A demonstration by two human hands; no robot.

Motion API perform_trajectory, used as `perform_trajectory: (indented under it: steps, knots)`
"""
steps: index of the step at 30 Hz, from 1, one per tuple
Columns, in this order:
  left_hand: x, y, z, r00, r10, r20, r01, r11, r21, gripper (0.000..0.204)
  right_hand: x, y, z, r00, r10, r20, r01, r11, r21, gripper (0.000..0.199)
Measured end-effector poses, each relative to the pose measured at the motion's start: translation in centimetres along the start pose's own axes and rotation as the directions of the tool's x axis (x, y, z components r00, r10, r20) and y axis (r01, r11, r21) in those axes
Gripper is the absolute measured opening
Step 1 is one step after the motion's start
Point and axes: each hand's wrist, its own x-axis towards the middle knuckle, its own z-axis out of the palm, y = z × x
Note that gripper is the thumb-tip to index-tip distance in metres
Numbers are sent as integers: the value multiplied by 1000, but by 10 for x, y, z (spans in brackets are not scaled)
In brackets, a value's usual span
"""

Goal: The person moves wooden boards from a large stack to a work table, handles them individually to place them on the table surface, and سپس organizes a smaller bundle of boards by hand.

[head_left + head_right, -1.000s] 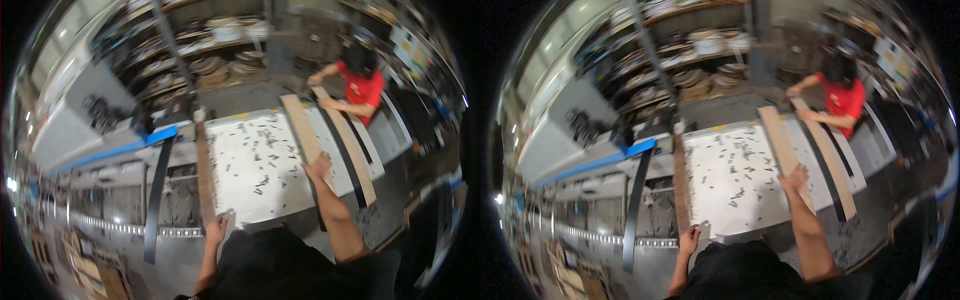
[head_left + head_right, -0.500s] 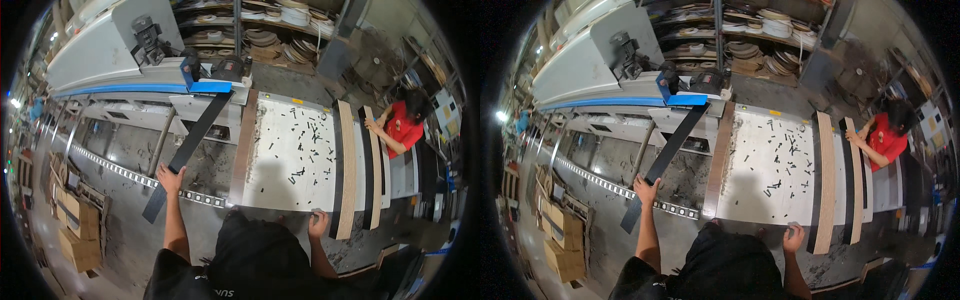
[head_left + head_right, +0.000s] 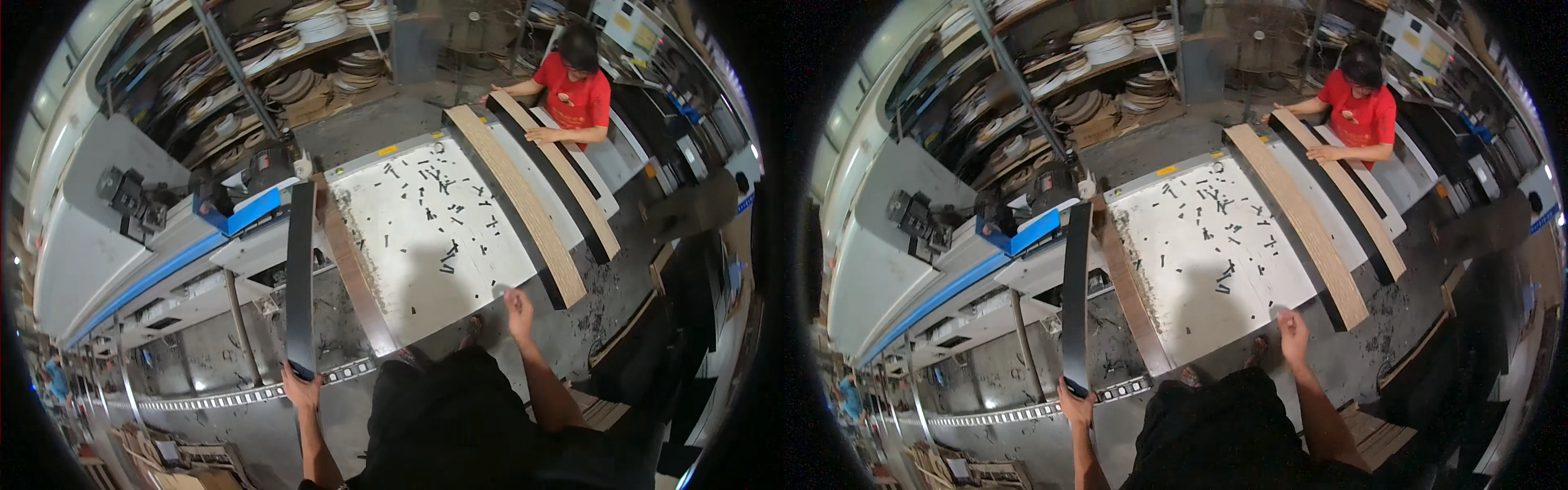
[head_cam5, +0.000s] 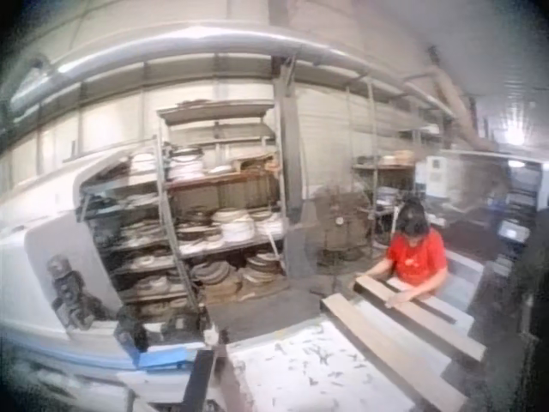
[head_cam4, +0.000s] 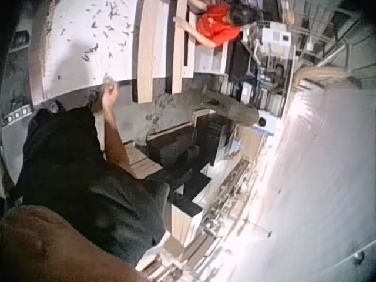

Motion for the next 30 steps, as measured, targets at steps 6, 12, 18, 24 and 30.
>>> perform_trajectory:
  steps: [6, 12, 18, 24, 30]
  knots:
    - [-46, 22, -28, 956, 290, 47, -282, 952, -121, 106, 133, -100, 19, 987, 144, 74, -162, 914, 371, 65]
    - [-77, 66, -52, 850, 502, 158, -480, 863, -159, 105, 253, -210, 38, 919, -125, 374, -192, 686, 702, 94]
    - [-100, 132, -72, 762, 592, 263, -583, 803, -121, 103, 298, -205, 25, 701, -278, 657, -401, 608, 685, 100]
    - [-124, 145, -53, 772, 575, 271, -556, 818, -151, 104, 290, -185, -13, 788, -96, 609, -474, 536, 698, 99]
    - [-139, 176, -44, 768, 540, 344, -506, 841, -190, 100, 294, -140, -36, 798, 49, 601, -537, 513, 670, 84]
